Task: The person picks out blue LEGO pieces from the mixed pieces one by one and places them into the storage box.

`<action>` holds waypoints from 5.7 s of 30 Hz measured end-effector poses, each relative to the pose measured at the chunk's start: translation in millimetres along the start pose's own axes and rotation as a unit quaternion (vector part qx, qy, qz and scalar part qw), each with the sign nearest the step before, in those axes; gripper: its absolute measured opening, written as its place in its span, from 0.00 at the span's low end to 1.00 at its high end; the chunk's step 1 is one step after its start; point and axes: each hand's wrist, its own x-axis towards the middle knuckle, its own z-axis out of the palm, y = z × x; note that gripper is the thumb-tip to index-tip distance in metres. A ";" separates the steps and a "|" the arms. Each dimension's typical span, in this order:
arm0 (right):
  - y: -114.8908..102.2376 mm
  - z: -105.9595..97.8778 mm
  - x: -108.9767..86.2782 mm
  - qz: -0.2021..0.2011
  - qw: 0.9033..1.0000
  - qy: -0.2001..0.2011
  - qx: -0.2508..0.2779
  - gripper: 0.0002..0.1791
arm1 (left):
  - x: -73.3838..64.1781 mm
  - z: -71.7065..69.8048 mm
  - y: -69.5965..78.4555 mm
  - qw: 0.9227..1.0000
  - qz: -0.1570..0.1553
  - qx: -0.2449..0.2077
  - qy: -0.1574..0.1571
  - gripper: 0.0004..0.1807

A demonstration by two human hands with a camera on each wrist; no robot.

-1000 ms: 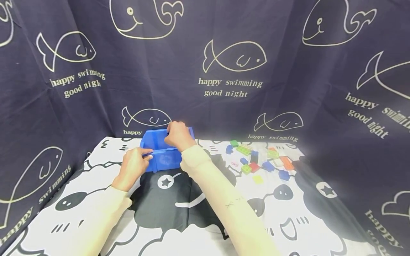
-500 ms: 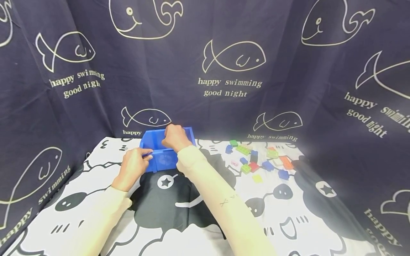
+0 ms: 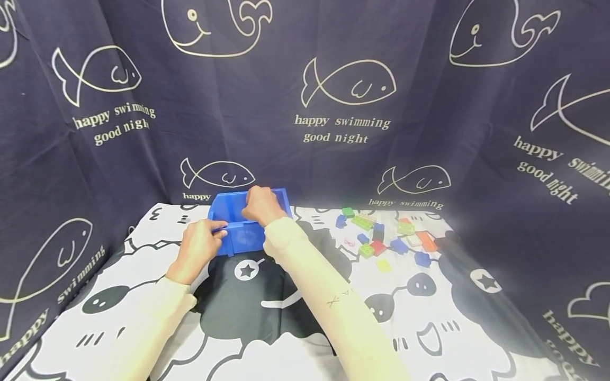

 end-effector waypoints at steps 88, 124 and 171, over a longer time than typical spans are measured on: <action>183.2 -50.9 -29.0 0.096 0.989 0.111 0.006 0.29 | -3.1 3.4 -2.0 1.000 0.008 0.004 0.005 0.12; 235.9 -9.6 -15.3 0.144 0.989 0.008 0.020 0.31 | -3.5 1.7 -1.0 1.000 -0.002 0.000 0.006 0.12; 228.8 -23.4 -17.7 0.120 0.986 0.108 0.044 0.20 | -3.0 0.4 1.2 1.000 0.018 0.001 0.019 0.12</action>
